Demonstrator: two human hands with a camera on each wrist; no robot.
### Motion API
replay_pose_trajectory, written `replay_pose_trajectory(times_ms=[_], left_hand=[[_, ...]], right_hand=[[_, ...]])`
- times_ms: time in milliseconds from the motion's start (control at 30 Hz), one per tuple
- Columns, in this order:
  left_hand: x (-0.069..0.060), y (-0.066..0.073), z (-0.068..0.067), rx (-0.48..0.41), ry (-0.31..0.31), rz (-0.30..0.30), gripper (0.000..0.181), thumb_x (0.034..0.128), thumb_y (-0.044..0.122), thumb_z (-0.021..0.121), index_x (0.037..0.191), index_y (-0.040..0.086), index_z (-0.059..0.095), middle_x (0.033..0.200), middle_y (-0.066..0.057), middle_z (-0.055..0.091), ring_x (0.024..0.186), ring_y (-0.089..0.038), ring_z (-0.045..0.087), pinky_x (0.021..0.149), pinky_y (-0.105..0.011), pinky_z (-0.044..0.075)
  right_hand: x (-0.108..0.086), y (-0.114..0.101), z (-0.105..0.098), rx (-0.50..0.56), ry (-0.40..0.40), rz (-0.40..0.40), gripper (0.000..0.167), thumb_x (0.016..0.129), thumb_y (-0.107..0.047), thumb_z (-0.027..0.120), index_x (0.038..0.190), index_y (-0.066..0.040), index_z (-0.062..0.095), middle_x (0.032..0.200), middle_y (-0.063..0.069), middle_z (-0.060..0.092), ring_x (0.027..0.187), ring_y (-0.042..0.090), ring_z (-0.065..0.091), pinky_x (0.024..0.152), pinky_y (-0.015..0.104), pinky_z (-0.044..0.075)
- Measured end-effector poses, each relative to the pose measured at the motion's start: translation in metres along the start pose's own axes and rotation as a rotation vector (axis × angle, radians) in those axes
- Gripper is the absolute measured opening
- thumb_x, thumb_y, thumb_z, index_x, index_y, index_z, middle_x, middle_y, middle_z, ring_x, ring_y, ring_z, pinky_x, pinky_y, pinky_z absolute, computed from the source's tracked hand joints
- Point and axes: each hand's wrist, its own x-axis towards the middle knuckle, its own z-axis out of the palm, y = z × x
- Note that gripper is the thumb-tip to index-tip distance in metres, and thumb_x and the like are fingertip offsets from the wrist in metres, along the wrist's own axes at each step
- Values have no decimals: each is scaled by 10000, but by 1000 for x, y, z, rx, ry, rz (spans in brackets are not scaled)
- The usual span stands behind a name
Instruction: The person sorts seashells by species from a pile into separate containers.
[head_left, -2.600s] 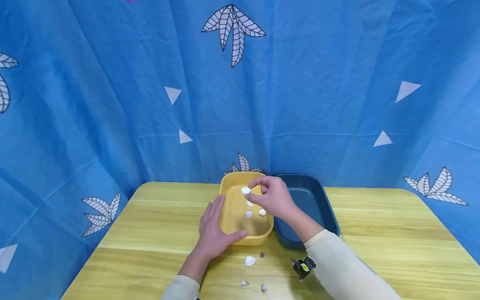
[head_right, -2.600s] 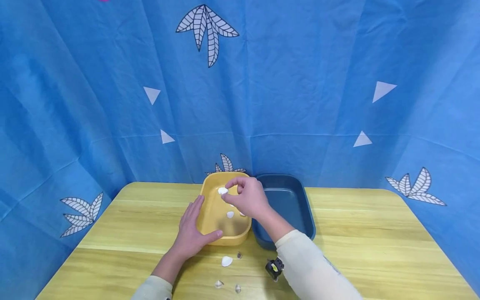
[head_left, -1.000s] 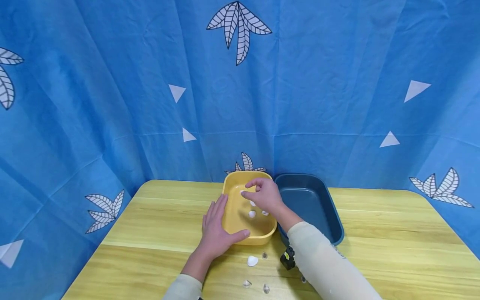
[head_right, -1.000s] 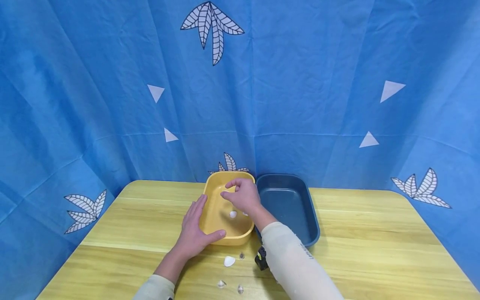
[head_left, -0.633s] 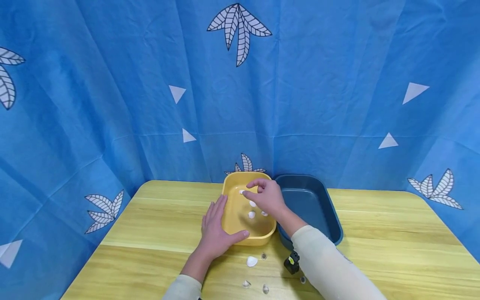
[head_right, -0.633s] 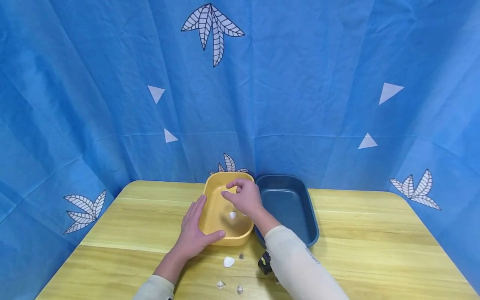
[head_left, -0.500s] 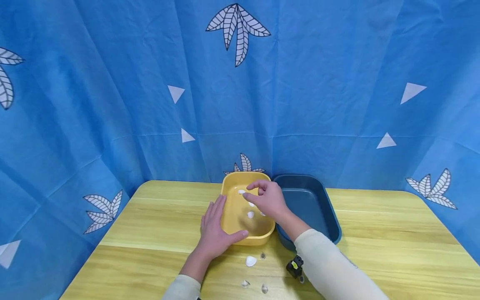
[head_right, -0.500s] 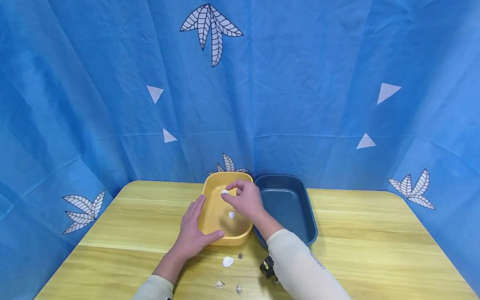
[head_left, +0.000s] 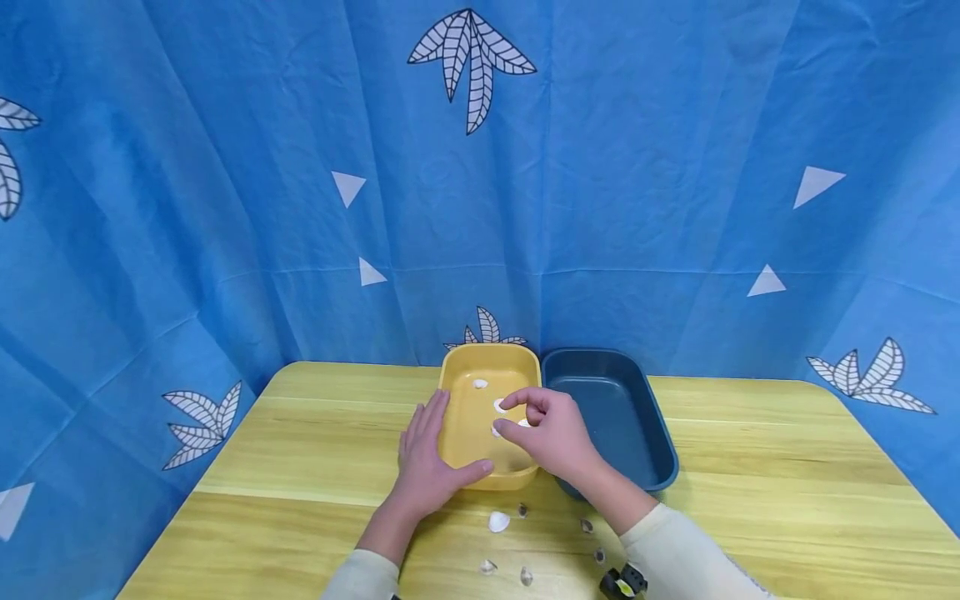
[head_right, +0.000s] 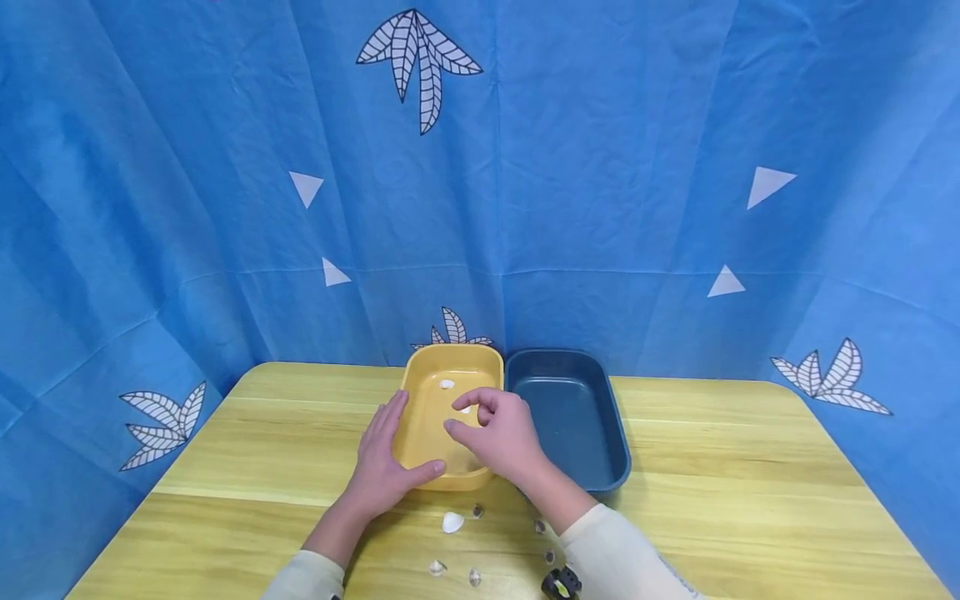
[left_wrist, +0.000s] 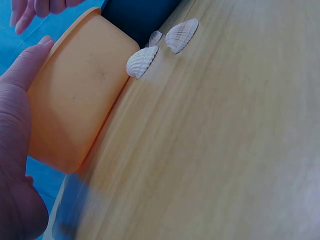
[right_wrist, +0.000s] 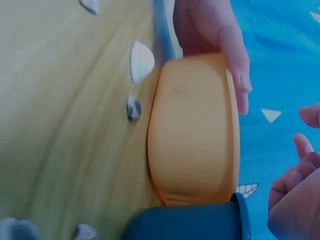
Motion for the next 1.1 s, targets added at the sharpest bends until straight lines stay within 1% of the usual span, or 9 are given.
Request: replay_pose_trajectory(times_ms=[133, 233, 333, 500, 667, 800, 967, 1100], left_hand=[[0, 0, -1, 1, 1, 1, 1167, 716, 596, 826, 1613, 234, 172, 1654, 19, 150, 1496, -352, 56, 1110, -694, 22], [-1, -1, -1, 3, 4, 0, 1176, 709, 617, 820, 1614, 248, 166, 1654, 17, 151, 1496, -353, 58, 1112, -692, 21], [-1, -2, -1, 8, 7, -3, 1182, 706, 625, 818, 1615, 251, 161, 1655, 14, 149, 1496, -356, 60, 1114, -689, 23], [0, -5, 0, 14, 19, 6, 1164, 718, 573, 836, 1613, 239, 172, 1653, -19, 163, 1489, -383, 79, 1106, -703, 37], [-2, -4, 0, 5, 21, 9, 1163, 715, 555, 845, 1612, 235, 177, 1653, -23, 165, 1488, -387, 80, 1108, -698, 31], [-1, -4, 0, 7, 21, 9, 1174, 706, 564, 846, 1612, 220, 184, 1653, -5, 162, 1489, -379, 82, 1116, -685, 29], [1, -3, 1, 17, 20, 15, 1169, 705, 577, 839, 1610, 211, 196, 1651, 6, 165, 1488, -378, 89, 1116, -685, 39], [0, -1, 1, 9, 18, 13, 1168, 706, 564, 844, 1612, 230, 186, 1652, 14, 161, 1490, -371, 85, 1120, -678, 33]], right_hand=[[-14, -2, -1, 16, -31, 3, 150, 824, -156, 829, 946, -179, 745, 533, -25, 283, 427, 156, 302, 408, 244, 243], [-24, -4, -2, 11, -50, 22, 164, 812, -167, 842, 943, -175, 743, 533, -27, 286, 431, 153, 306, 406, 252, 263], [-33, -6, -2, -7, -56, 36, 181, 795, -175, 858, 931, -168, 738, 532, -35, 286, 442, 142, 304, 432, 261, 290], [-45, -5, 1, -5, -74, 32, 192, 783, -159, 868, 919, -168, 733, 531, -48, 278, 457, 114, 290, 469, 252, 303], [-59, 1, 3, -4, -116, 30, 191, 778, -173, 873, 908, -168, 734, 529, -59, 270, 457, 88, 274, 445, 226, 288], [-68, 10, 5, -32, -148, 27, 189, 774, -198, 874, 903, -163, 740, 531, -75, 266, 472, 70, 272, 476, 227, 318], [-73, 21, 8, -53, -202, 13, 210, 774, -179, 866, 925, -101, 742, 548, -99, 271, 490, 43, 274, 495, 201, 318], [-76, 29, 12, -63, -237, -4, 192, 779, -128, 856, 926, -97, 737, 549, -110, 288, 488, 28, 279, 494, 187, 316]])
